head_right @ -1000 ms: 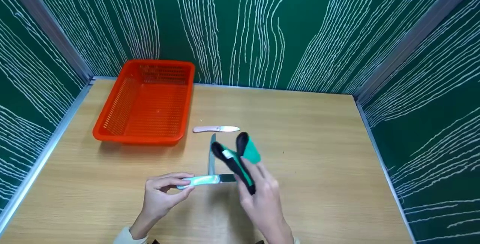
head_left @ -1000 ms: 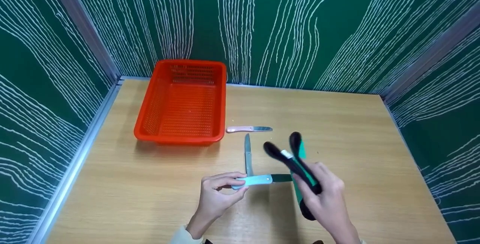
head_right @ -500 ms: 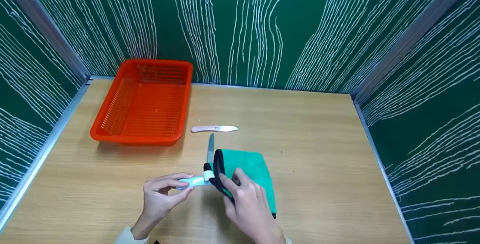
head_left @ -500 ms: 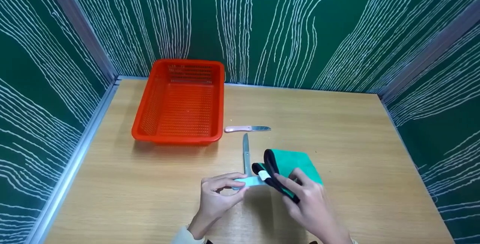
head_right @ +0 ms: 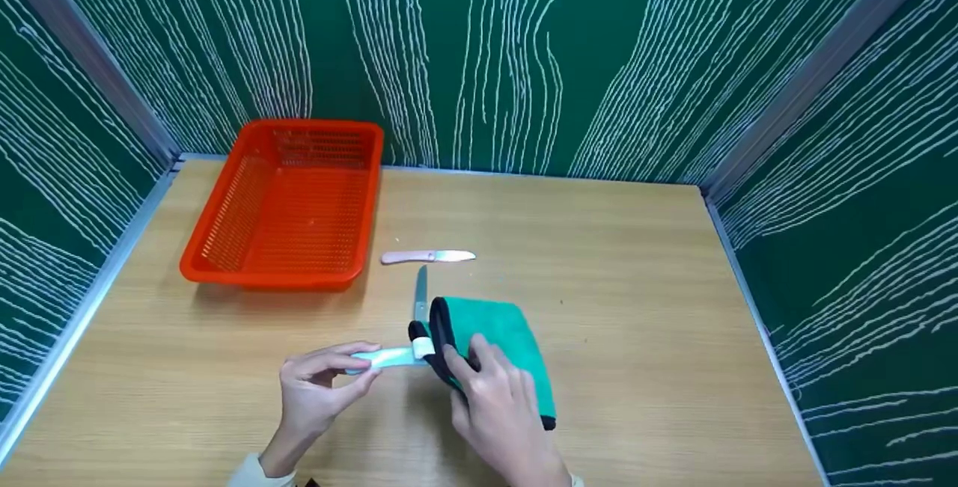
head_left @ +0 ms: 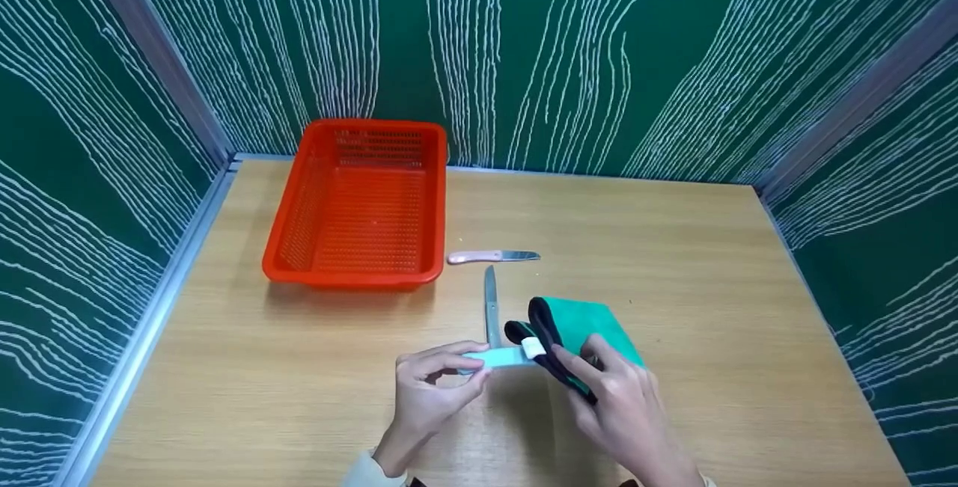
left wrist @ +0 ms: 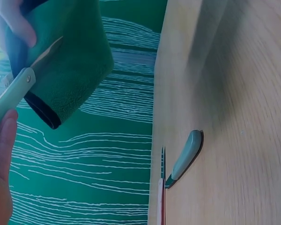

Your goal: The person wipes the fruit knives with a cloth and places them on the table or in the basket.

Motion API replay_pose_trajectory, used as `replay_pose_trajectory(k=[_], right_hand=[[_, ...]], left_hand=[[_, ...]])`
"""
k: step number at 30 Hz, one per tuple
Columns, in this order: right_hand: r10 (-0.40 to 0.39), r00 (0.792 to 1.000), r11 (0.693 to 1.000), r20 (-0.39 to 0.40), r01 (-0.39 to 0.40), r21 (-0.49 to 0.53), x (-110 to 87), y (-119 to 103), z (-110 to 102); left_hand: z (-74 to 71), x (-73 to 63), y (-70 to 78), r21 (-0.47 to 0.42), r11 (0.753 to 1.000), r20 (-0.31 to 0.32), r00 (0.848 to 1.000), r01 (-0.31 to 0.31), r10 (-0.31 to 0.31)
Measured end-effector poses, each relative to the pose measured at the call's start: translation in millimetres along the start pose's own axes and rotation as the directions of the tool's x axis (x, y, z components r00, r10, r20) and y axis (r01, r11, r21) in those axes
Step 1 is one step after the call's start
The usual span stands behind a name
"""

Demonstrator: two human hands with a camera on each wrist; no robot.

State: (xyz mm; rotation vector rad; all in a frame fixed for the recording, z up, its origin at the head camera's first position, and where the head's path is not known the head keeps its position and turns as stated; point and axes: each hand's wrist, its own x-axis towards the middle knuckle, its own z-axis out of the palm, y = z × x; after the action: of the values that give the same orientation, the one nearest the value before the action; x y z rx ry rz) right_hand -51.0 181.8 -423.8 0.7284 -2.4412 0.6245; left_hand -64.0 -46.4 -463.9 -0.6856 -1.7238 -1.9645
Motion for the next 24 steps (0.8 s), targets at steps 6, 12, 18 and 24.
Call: replay_pose_trajectory(k=[6, 12, 18, 24], right_hand=[[0.000, 0.999, 0.998, -0.041, -0.003, -0.058, -3.2, 6.5, 0.7], [0.017, 0.997, 0.998, -0.075, -0.021, -0.061, -6.3, 14.6, 0.1], [0.050, 0.992, 0.997, -0.112, -0.056, -0.046, -8.3, 25.6, -0.3], [0.124, 0.985, 0.992, -0.116, -0.125, -0.004, -12.0, 37.1, -5.0]], left_hand=[[-1.4, 1.5, -2.0, -0.015, 0.999, -0.013, 0.999, -0.043, 0.043], [-3.7, 2.4, -1.3, -0.006, 0.999, -0.033, 0.999, -0.043, 0.043], [-5.7, 2.0, -2.9, -0.007, 0.999, -0.045, 0.998, -0.034, 0.034], [-8.8, -0.4, -4.9, 0.001, 1.000, -0.055, 0.998, -0.013, 0.013]])
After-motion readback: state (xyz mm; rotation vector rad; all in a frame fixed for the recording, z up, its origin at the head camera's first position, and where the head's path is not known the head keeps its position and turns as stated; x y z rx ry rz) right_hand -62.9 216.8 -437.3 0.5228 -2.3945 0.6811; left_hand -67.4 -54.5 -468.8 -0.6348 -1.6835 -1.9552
